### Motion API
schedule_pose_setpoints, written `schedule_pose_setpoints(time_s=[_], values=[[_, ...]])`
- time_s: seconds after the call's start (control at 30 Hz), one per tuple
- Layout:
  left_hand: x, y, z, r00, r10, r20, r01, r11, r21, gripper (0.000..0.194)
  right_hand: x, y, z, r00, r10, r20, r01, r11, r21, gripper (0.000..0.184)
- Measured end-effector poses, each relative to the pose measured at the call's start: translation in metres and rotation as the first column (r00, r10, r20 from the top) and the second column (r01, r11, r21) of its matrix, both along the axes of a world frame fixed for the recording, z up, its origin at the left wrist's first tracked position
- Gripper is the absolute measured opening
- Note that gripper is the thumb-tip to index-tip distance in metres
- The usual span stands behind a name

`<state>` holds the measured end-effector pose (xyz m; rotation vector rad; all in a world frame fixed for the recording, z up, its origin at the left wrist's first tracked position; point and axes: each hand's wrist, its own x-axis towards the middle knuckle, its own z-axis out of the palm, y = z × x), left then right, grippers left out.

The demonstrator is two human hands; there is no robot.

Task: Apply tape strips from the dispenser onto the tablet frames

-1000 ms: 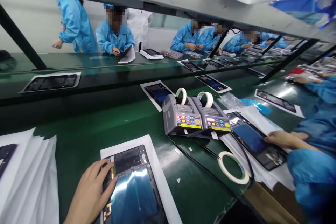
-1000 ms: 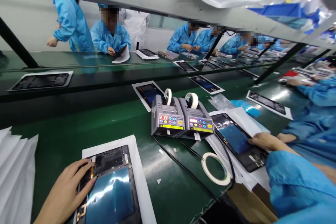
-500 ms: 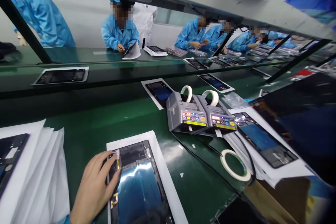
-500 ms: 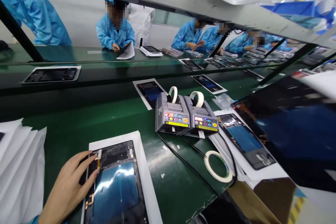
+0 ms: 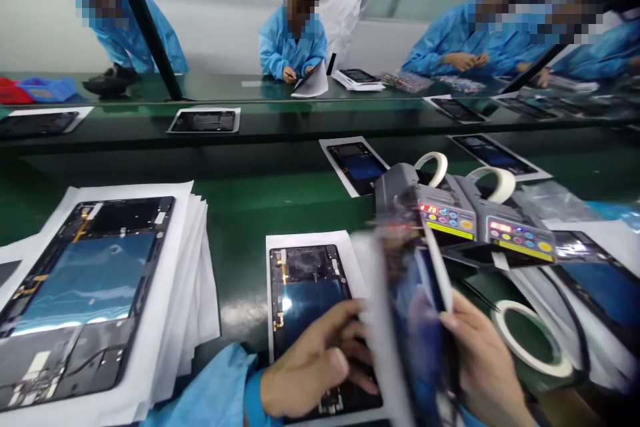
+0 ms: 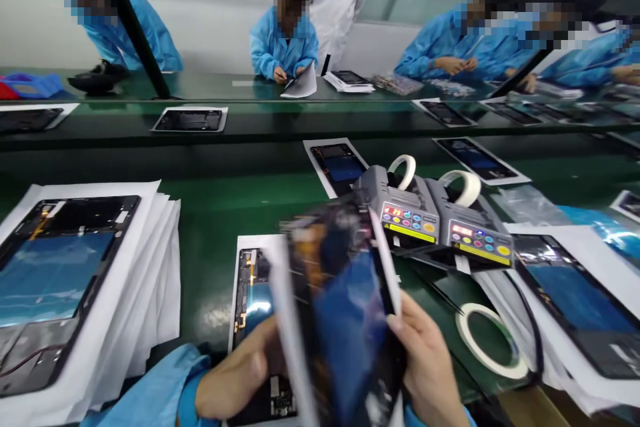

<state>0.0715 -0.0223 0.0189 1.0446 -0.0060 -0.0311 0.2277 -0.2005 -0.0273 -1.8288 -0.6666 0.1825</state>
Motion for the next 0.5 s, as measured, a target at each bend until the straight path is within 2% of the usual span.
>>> schedule_pose_setpoints(time_s=[0.03, 0.1, 0.17, 0.23, 0.27, 0.3, 0.37, 0.43, 0.5], values=[[-0.005, 0.003, 0.000, 0.995, 0.092, -0.039, -0.090, 0.995, 0.036, 0.077, -0.009, 0.001, -0.003, 0.999, 0.028, -0.041, -0.028, 1.000, -0.001, 0.034], [-0.012, 0.012, -0.001, 0.941, 0.307, -0.144, -0.269, 0.934, 0.237, 0.059, -0.021, 0.003, -0.007, 0.992, 0.103, -0.076, -0.107, 0.993, -0.054, 0.036], [-0.017, 0.024, -0.004, 0.880, 0.423, -0.216, -0.302, 0.849, 0.434, 0.048, -0.021, 0.003, -0.011, 0.989, 0.142, 0.027, -0.137, 0.980, -0.144, 0.037], [-0.018, 0.035, -0.010, 0.864, 0.434, -0.255, -0.256, 0.815, 0.520, 0.045, -0.007, -0.002, -0.015, 0.955, 0.054, 0.292, 0.008, 0.978, -0.207, 0.037], [-0.018, 0.039, -0.013, 0.863, 0.425, -0.274, -0.229, 0.812, 0.537, 0.045, 0.004, -0.007, -0.015, 0.895, -0.033, 0.446, 0.137, 0.969, -0.204, 0.037], [-0.018, 0.042, -0.017, 0.859, 0.421, -0.290, -0.208, 0.807, 0.553, 0.044, 0.018, -0.013, -0.015, 0.801, -0.120, 0.587, 0.272, 0.946, -0.178, 0.037], [-0.017, 0.046, -0.022, 0.842, 0.443, -0.308, -0.192, 0.780, 0.595, 0.044, 0.047, -0.023, -0.014, 0.594, -0.189, 0.782, 0.460, 0.877, -0.138, 0.037], [-0.017, 0.047, -0.026, 0.824, 0.487, -0.290, -0.193, 0.722, 0.664, 0.045, 0.073, -0.026, -0.012, 0.454, -0.115, 0.884, 0.507, 0.848, -0.151, 0.037], [-0.021, 0.048, -0.028, 0.819, 0.517, -0.248, -0.167, 0.628, 0.760, 0.048, 0.094, -0.023, -0.010, 0.361, 0.004, 0.933, 0.482, 0.855, -0.190, 0.035]])
